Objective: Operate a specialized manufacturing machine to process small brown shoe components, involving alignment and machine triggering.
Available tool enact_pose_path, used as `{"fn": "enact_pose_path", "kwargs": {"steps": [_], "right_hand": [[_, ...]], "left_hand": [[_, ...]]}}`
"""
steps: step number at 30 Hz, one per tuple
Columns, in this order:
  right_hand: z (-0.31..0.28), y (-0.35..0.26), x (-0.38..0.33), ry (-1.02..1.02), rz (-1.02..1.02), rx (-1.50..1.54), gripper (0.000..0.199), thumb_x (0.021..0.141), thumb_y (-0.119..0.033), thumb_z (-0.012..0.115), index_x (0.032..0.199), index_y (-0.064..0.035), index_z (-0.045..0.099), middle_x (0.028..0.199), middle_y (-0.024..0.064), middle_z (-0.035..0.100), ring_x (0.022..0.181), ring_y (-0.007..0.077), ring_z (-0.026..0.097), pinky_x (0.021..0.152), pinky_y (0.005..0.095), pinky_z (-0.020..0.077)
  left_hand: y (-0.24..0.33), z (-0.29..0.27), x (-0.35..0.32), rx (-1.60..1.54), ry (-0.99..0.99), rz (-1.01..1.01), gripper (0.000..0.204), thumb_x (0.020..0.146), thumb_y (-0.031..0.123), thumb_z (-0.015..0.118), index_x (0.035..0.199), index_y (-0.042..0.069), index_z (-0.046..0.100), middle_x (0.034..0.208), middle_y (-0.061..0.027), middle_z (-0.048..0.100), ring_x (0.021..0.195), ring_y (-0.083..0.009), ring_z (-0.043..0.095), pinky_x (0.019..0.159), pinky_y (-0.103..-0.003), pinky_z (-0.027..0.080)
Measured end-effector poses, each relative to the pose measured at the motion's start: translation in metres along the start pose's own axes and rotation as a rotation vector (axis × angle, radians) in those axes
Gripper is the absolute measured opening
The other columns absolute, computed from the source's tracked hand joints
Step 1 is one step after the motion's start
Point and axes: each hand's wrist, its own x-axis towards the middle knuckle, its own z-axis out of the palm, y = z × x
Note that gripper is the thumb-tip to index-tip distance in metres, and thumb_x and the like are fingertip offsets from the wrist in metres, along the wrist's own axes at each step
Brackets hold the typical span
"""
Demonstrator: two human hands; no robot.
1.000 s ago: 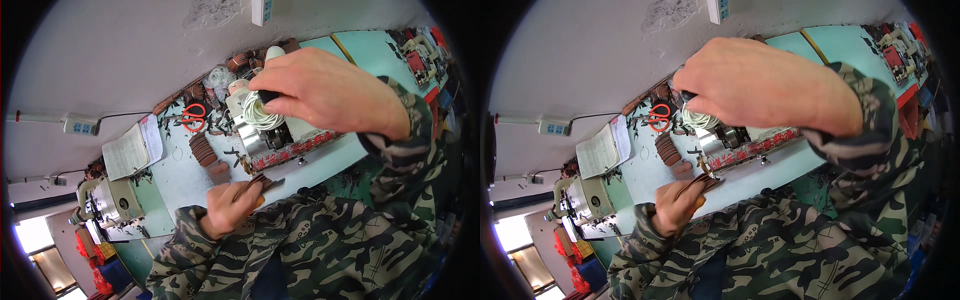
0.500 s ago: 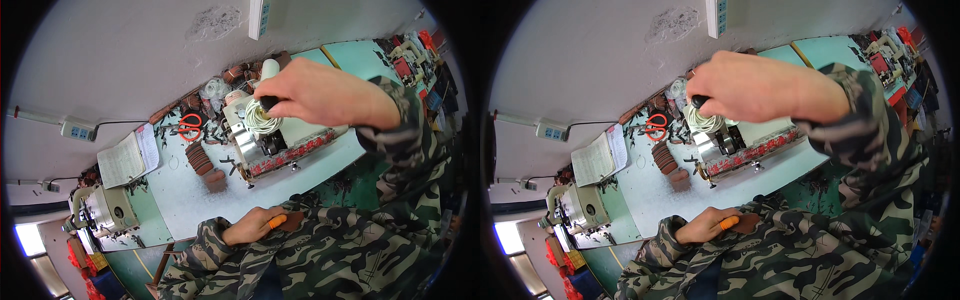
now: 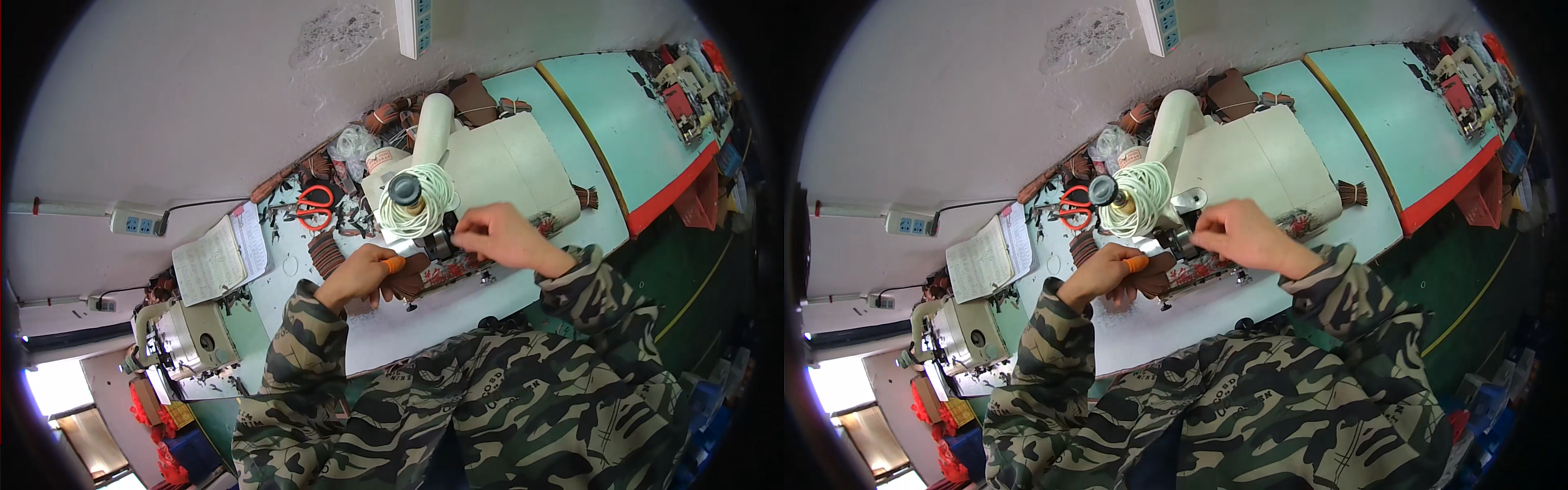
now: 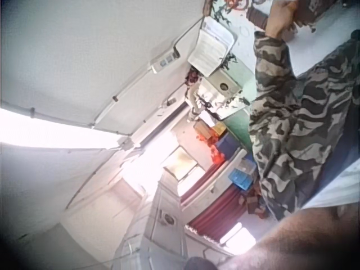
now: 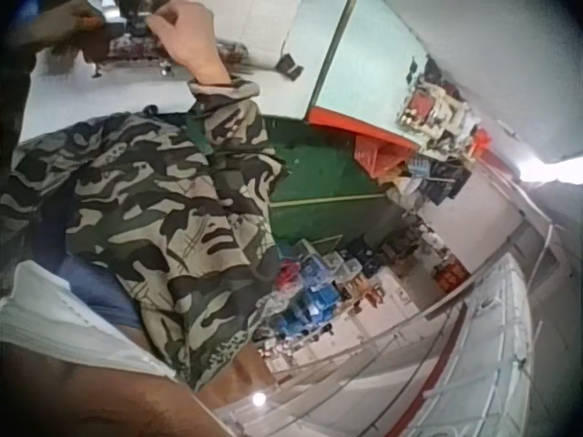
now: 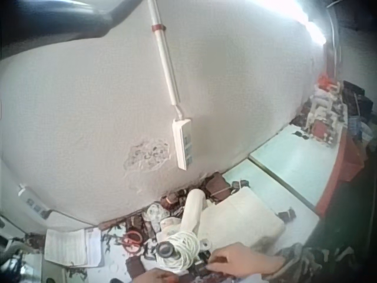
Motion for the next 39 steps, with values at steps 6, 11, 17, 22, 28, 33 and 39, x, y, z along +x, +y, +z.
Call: {"fn": "enact_pose_path", "kwargs": {"steps": [6, 11, 17, 22, 28, 33, 39], "right_hand": [[0.019, 0.022, 0.012, -0.044, -0.010, -0.098, 0.017, 0.080, -0.010, 0.068, 0.090, 0.0038, 0.064, 0.072, 0.0115, 0.066, 0.058, 0.0161, 0.063, 0.056, 0.0288, 0.0491], [0.011, 0.019, 0.015, -0.021, -0.046, -0.254, 0.018, 0.075, -0.012, 0.067, 0.085, 0.0034, 0.065, 0.079, 0.0159, 0.067, 0.072, 0.0322, 0.065, 0.070, 0.0388, 0.0506], [-0.016, 0.034, -0.009, 0.554, -0.569, -0.879, 0.029, 0.072, -0.009, 0.071, 0.098, -0.0026, 0.061, 0.094, 0.0115, 0.062, 0.089, 0.0320, 0.059, 0.076, 0.0374, 0.0483], [0.019, 0.027, -0.051, 0.145, 0.047, 0.088, 0.030, 0.081, -0.015, 0.069, 0.106, 0.0005, 0.060, 0.084, 0.0107, 0.065, 0.072, 0.0198, 0.065, 0.061, 0.0309, 0.0500], [0.065, 0.023, -0.046, -0.066, 0.052, 0.364, 0.028, 0.082, -0.016, 0.068, 0.103, 0.0017, 0.061, 0.082, 0.0140, 0.065, 0.069, 0.0202, 0.067, 0.060, 0.0294, 0.0512], [0.042, 0.010, -0.032, 0.281, -0.257, -0.011, 0.021, 0.081, -0.013, 0.070, 0.095, 0.0011, 0.063, 0.078, 0.0132, 0.065, 0.065, 0.0242, 0.066, 0.058, 0.0318, 0.0509], [-0.007, -0.125, -0.001, 0.454, -1.007, -0.330, 0.029, 0.083, -0.014, 0.066, 0.106, 0.0022, 0.062, 0.095, 0.0201, 0.063, 0.091, 0.0290, 0.061, 0.079, 0.0367, 0.0480]], "left_hand": [[0.011, -0.007, 0.005, -0.028, -0.030, 0.031, 0.029, 0.098, 0.022, 0.044, 0.103, 0.000, 0.062, 0.061, -0.0074, 0.062, 0.039, -0.0118, 0.055, 0.031, -0.022, 0.038], [0.023, -0.003, 0.009, -0.052, -0.050, 0.023, 0.030, 0.097, 0.015, 0.041, 0.120, 0.000, 0.052, 0.080, -0.0109, 0.066, 0.048, -0.0119, 0.060, 0.031, -0.022, 0.042], [-0.018, 0.050, -0.007, -0.098, -0.362, 0.078, 0.033, 0.100, 0.030, 0.043, 0.107, 0.003, 0.061, 0.072, -0.0060, 0.066, 0.043, -0.0111, 0.058, 0.037, -0.019, 0.040], [-0.024, 0.067, -0.008, -0.361, -0.111, 0.294, 0.031, 0.100, 0.024, 0.043, 0.109, -0.002, 0.057, 0.076, -0.0095, 0.063, 0.050, -0.0113, 0.059, 0.041, -0.020, 0.042], [-0.019, 0.076, -0.016, -0.241, 0.110, 0.445, 0.027, 0.101, 0.019, 0.042, 0.113, -0.001, 0.055, 0.077, -0.0077, 0.060, 0.055, -0.0106, 0.059, 0.049, -0.022, 0.046], [-0.028, 0.083, -0.030, -0.287, -0.083, 0.288, 0.027, 0.101, 0.021, 0.044, 0.112, -0.001, 0.056, 0.078, -0.0068, 0.061, 0.055, -0.0113, 0.059, 0.051, -0.023, 0.047], [-0.056, 0.113, -0.034, 0.247, -0.132, 0.666, 0.020, 0.094, 0.017, 0.052, 0.106, 0.003, 0.061, 0.085, -0.0164, 0.065, 0.069, -0.0301, 0.063, 0.062, -0.035, 0.050]]}}
